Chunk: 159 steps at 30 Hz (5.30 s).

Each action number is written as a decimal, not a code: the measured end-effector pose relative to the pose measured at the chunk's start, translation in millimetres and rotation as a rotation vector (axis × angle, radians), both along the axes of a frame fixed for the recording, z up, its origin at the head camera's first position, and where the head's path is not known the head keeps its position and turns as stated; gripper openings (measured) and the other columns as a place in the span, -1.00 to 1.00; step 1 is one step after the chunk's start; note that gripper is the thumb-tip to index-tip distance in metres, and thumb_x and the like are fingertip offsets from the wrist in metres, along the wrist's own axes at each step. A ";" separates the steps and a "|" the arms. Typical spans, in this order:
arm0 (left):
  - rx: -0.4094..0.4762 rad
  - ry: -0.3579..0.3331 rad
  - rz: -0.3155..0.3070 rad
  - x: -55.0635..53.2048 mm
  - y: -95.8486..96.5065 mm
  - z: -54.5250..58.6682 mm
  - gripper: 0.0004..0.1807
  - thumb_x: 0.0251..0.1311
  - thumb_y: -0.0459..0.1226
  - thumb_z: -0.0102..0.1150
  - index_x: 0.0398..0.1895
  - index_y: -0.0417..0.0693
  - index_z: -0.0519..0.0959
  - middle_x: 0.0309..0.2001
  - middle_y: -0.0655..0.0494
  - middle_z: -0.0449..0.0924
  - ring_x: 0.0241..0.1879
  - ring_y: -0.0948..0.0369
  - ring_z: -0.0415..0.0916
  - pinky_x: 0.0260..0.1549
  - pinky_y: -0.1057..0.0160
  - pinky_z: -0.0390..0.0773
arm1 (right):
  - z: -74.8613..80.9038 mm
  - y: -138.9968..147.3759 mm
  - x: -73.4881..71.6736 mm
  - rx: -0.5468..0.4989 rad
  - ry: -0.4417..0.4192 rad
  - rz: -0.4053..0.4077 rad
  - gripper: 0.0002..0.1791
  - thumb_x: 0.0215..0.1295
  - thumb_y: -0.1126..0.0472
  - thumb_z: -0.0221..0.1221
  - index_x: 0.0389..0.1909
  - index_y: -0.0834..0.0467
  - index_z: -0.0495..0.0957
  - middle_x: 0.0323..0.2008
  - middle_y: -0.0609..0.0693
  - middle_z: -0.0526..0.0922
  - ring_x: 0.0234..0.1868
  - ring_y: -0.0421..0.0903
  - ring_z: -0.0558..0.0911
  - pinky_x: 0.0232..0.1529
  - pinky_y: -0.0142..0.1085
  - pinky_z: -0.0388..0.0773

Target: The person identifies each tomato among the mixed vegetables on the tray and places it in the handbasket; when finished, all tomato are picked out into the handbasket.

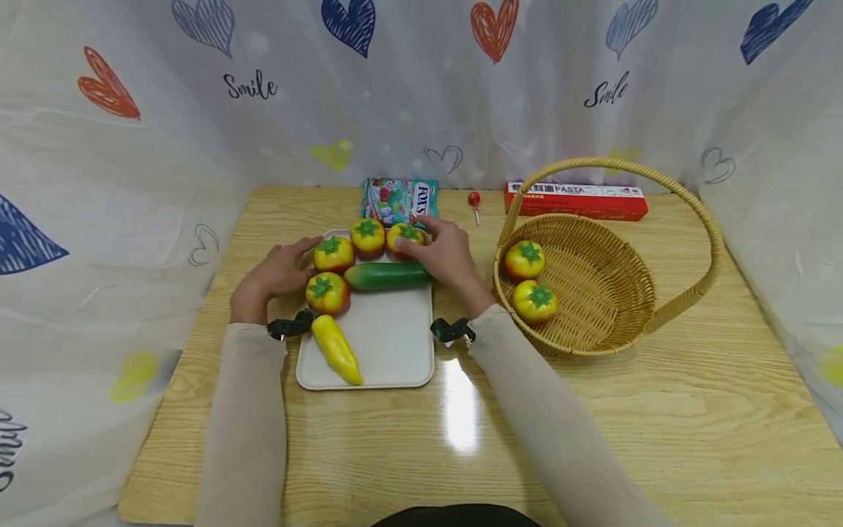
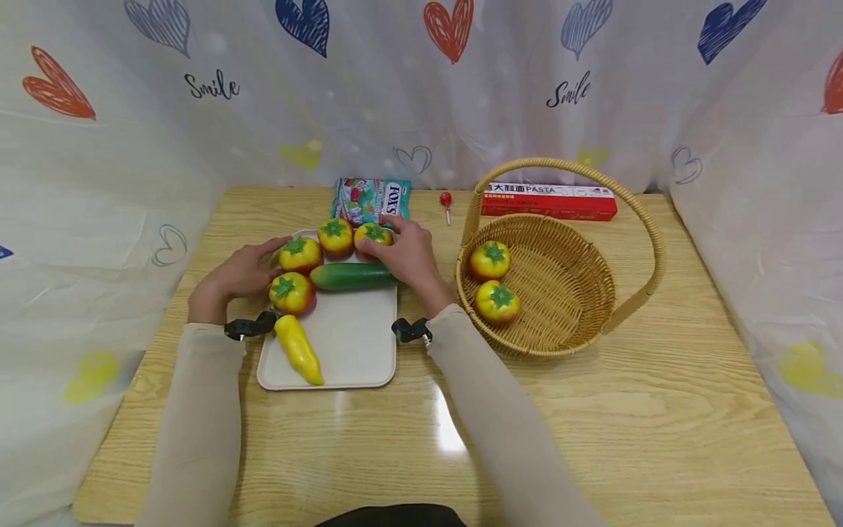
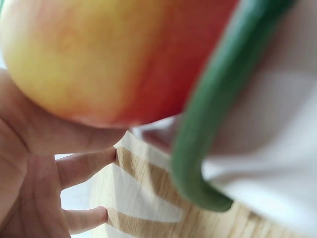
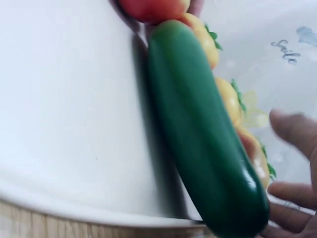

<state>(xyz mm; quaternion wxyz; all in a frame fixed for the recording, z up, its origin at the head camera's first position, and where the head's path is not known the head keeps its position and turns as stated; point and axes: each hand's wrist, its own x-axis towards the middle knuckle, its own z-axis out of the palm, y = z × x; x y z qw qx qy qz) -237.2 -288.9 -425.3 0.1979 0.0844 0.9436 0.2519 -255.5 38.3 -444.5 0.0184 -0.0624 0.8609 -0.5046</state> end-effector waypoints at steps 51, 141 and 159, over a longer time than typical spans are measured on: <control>-0.031 0.031 -0.015 -2.4 -2.2 -6.9 -0.23 0.61 -0.24 0.08 0.78 -0.12 0.09 0.72 -0.40 0.06 0.71 -0.39 -0.03 0.72 -0.40 -0.34 | 54.0 247.4 169.5 0.337 0.161 0.164 -0.43 0.37 0.17 0.53 0.39 -0.05 0.68 0.31 0.08 0.74 0.18 -0.48 0.64 0.09 -0.75 0.54; -0.011 0.014 0.009 -2.1 -1.7 -4.8 -0.24 0.61 -0.25 0.07 0.79 -0.05 0.11 0.74 -0.37 0.00 0.71 -0.50 -0.22 0.66 -0.52 -0.28 | 60.4 -5.5 29.8 0.017 0.135 0.327 -0.40 0.38 0.11 0.49 0.42 0.04 0.65 0.39 0.05 0.67 0.29 0.06 0.72 0.28 -0.09 0.76; -0.034 0.022 -0.002 -1.9 -0.6 -4.3 -0.23 0.61 -0.22 0.07 0.79 -0.07 0.10 0.73 -0.38 0.04 0.70 -0.49 -0.15 0.66 -0.52 -0.24 | 64.4 214.6 129.6 0.113 0.194 0.045 -0.39 0.36 0.36 0.48 0.42 0.10 0.65 0.36 0.16 0.67 0.17 -0.45 0.62 0.13 -0.72 0.57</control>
